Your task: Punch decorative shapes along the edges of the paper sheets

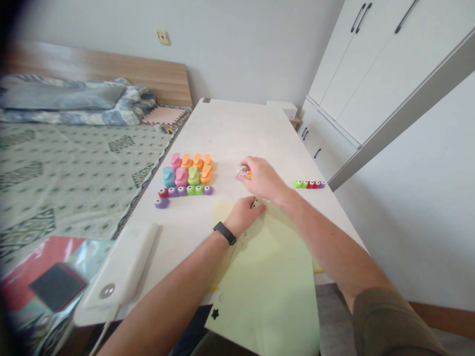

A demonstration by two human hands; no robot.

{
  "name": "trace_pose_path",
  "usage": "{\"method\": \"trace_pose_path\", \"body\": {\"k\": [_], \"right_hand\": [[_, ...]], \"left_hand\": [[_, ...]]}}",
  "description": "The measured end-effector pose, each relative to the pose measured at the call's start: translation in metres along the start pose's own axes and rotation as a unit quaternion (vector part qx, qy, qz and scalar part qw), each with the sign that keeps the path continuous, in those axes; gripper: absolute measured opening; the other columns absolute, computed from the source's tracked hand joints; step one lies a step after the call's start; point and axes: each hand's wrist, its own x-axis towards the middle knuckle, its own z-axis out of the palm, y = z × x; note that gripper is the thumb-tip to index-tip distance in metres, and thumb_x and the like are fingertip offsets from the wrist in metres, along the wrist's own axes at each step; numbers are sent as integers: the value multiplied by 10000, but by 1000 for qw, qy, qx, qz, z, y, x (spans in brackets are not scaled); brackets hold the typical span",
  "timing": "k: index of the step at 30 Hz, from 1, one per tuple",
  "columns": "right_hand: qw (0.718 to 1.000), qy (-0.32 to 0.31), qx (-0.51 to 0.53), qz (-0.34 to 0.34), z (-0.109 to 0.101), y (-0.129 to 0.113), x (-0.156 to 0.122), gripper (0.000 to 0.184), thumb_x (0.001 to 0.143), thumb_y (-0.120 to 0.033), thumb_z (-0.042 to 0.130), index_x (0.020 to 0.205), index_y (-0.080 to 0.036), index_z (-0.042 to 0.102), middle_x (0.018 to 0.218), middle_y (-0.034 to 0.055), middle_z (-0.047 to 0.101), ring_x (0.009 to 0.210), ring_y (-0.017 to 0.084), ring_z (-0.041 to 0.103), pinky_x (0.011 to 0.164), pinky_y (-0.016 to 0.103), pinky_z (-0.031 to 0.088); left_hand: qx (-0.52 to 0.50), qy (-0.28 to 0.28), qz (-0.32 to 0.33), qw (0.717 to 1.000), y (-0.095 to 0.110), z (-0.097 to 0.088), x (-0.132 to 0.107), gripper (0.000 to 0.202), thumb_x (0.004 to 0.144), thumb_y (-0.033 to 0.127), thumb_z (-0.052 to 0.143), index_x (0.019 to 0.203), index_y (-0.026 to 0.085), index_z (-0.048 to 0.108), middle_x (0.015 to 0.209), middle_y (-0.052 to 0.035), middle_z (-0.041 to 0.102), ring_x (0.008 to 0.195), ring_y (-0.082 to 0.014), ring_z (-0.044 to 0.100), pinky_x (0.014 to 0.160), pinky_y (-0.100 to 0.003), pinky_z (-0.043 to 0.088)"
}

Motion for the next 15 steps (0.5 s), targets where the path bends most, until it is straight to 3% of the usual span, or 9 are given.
{"method": "trace_pose_path", "body": {"k": [4, 7, 10, 15], "right_hand": [[967, -34, -217, 127, -25, 118, -23, 402, 822, -309, 699, 1172, -111, 687, 1192, 188, 672, 1154, 311, 570, 1047, 430, 349], [937, -76, -289, 179, -33, 171, -48, 455, 824, -345, 671, 1207, -99, 695, 1212, 208, 672, 1179, 320, 562, 1054, 444, 314], [932, -100, -304, 169, -32, 189, -67, 407, 839, -342, 631, 1172, -128, 722, 1189, 184, 691, 1166, 300, 564, 1043, 432, 301], [945, -75, -277, 157, -24, 187, -71, 293, 874, -309, 587, 1049, -151, 761, 1121, 169, 711, 1136, 280, 558, 1030, 430, 302]], "left_hand": [[18, -8, 16, 1000, 2, 0, 0, 194, 832, 329, 664, 870, 141, 698, 746, -14, 658, 660, -133, 584, 580, -227, 419], [9, 0, -1, 1000, 6, -2, -2, 193, 788, 339, 682, 826, 149, 689, 688, -6, 647, 633, -136, 581, 557, -221, 398], [0, 2, -14, 1000, 10, -3, -4, 192, 773, 342, 687, 798, 152, 677, 653, 2, 630, 611, -138, 575, 552, -222, 403], [-2, -2, -17, 1000, 14, -4, -6, 201, 775, 348, 696, 807, 151, 678, 648, 0, 630, 596, -137, 575, 546, -225, 417]]}}
